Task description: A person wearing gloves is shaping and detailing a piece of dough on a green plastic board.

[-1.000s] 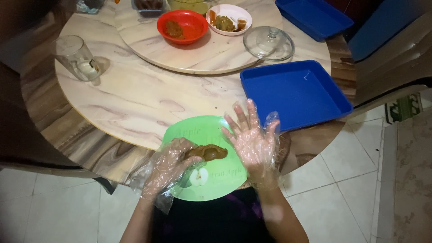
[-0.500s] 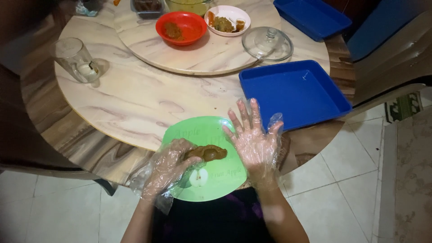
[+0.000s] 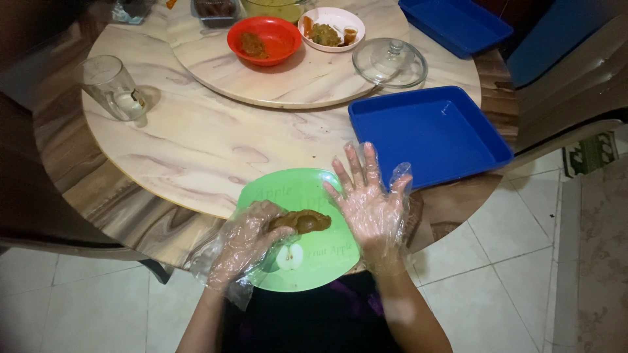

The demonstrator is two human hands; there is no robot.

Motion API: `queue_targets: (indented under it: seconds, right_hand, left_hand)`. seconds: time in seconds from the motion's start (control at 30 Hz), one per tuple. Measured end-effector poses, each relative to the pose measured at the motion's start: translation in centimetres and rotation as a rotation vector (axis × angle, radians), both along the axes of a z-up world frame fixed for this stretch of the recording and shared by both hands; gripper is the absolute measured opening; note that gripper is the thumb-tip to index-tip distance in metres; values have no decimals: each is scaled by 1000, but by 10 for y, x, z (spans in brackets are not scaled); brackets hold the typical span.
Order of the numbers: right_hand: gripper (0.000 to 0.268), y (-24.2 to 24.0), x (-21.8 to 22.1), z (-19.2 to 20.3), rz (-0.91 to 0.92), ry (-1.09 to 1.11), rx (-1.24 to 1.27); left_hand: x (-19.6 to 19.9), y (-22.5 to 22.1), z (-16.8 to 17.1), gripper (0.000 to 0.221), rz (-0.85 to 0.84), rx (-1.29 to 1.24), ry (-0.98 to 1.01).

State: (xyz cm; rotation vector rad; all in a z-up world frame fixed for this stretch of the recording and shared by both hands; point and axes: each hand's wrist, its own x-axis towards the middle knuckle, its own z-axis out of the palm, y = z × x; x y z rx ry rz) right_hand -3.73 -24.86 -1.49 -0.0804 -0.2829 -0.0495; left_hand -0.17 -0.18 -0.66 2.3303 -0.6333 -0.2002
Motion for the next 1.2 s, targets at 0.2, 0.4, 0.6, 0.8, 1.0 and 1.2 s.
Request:
queue_targets:
  seconds: [0.2,0.4,0.6,0.8,1.0,1.2]
  right_hand:
    - [85,0,-2,-2,-13,-31,-42]
    - [75,7,-40,35,-995,-83,-1122]
    - [79,10,-63,28,-1818,245,-2697]
    - [61,17,-40,0,-1417,37,-2725]
    - [47,25,-18,-5,-1079,-162,-2686]
    - [40,31,-14,-9,-682,-343,-2626]
  left_hand:
    - [-3,1,-7,28,15,22,27]
    - [6,-2,-25,29,38,-3,24]
    - [2,-3,-14,37,67,11,97]
    - [2,-2,-11,33,47,61,45]
    - [2,-3,-16,34,39,22,49]
    - [0,1,-2,36,-8,18,7]
